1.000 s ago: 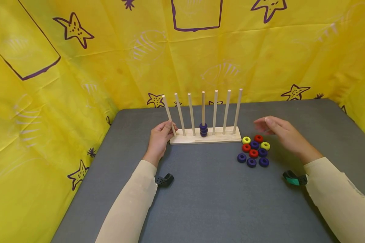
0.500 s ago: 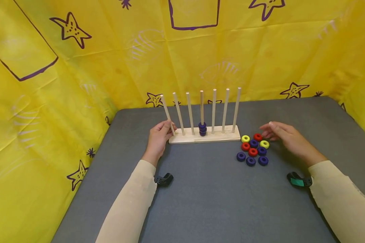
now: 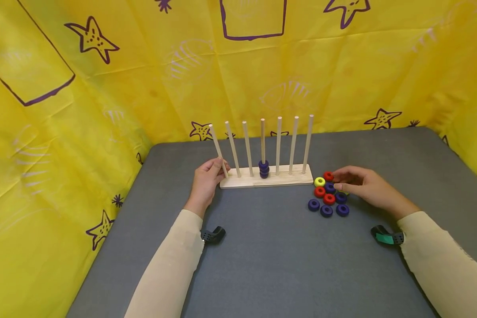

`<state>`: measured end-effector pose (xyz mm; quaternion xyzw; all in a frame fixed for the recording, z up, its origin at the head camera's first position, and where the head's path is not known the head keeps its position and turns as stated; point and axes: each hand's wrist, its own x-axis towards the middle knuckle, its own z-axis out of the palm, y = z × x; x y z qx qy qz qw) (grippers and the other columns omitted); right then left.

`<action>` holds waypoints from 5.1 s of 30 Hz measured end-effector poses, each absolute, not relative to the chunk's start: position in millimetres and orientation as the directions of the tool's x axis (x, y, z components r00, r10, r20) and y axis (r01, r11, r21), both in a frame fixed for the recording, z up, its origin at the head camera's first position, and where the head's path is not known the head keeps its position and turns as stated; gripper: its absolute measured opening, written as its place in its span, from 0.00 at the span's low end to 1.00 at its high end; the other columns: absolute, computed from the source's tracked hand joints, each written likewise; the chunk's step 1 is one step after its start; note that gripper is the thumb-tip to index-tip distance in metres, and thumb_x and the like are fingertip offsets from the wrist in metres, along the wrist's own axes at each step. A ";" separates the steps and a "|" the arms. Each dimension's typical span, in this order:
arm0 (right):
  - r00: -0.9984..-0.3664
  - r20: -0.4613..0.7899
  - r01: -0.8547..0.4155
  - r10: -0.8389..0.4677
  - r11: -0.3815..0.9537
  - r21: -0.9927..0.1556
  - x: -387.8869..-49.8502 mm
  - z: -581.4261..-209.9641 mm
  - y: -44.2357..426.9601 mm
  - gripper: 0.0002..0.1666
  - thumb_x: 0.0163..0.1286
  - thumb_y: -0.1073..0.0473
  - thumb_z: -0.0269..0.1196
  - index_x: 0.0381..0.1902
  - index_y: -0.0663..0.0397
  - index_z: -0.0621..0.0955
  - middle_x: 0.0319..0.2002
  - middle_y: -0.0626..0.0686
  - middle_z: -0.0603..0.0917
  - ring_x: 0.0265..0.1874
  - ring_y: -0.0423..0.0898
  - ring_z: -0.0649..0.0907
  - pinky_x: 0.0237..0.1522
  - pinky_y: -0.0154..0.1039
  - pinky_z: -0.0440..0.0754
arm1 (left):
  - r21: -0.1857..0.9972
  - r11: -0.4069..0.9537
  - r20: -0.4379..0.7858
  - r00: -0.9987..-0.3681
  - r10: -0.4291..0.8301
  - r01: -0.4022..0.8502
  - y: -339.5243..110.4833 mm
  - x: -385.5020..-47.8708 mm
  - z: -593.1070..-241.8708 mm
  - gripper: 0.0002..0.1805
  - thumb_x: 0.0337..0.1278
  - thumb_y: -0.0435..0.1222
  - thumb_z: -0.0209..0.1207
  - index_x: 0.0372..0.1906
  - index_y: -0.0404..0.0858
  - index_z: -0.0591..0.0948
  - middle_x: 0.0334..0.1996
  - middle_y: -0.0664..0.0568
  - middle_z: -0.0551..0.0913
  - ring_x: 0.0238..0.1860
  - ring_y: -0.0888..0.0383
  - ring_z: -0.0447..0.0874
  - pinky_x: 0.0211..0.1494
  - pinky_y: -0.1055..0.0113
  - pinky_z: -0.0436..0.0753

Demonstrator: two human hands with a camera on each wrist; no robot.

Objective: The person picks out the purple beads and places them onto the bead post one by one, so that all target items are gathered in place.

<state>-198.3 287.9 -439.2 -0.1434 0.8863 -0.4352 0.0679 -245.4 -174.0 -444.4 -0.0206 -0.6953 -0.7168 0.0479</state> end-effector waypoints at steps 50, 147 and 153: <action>-0.945 0.203 -0.324 -0.258 0.631 -0.705 -194.4 -441.3 272.8 0.15 0.77 0.63 0.73 0.58 0.59 0.87 0.51 0.58 0.86 0.45 0.55 0.84 0.44 0.25 0.79 | 0.993 -0.048 0.107 -0.993 -0.038 0.109 -172.7 -245.1 -444.1 0.28 0.85 0.45 0.60 0.57 0.17 0.81 0.46 0.39 0.87 0.53 0.48 0.87 0.63 0.54 0.84; -0.703 0.563 -0.709 -0.434 0.481 -0.515 -250.8 -272.1 129.4 0.18 0.70 0.71 0.77 0.56 0.62 0.88 0.51 0.56 0.85 0.48 0.53 0.85 0.53 0.52 0.84 | 0.982 -0.143 0.117 -0.992 -0.049 0.123 -166.2 -260.4 -454.7 0.26 0.82 0.42 0.63 0.57 0.17 0.82 0.53 0.22 0.83 0.48 0.51 0.88 0.57 0.61 0.86; -0.717 0.522 -0.697 -0.462 0.505 -0.510 -258.9 -273.4 123.2 0.18 0.69 0.70 0.77 0.56 0.61 0.88 0.50 0.56 0.85 0.47 0.54 0.85 0.51 0.52 0.84 | 0.978 -0.165 0.116 -0.992 -0.057 0.124 -167.4 -260.6 -455.0 0.20 0.82 0.40 0.63 0.52 0.21 0.86 0.51 0.25 0.84 0.47 0.52 0.88 0.56 0.61 0.86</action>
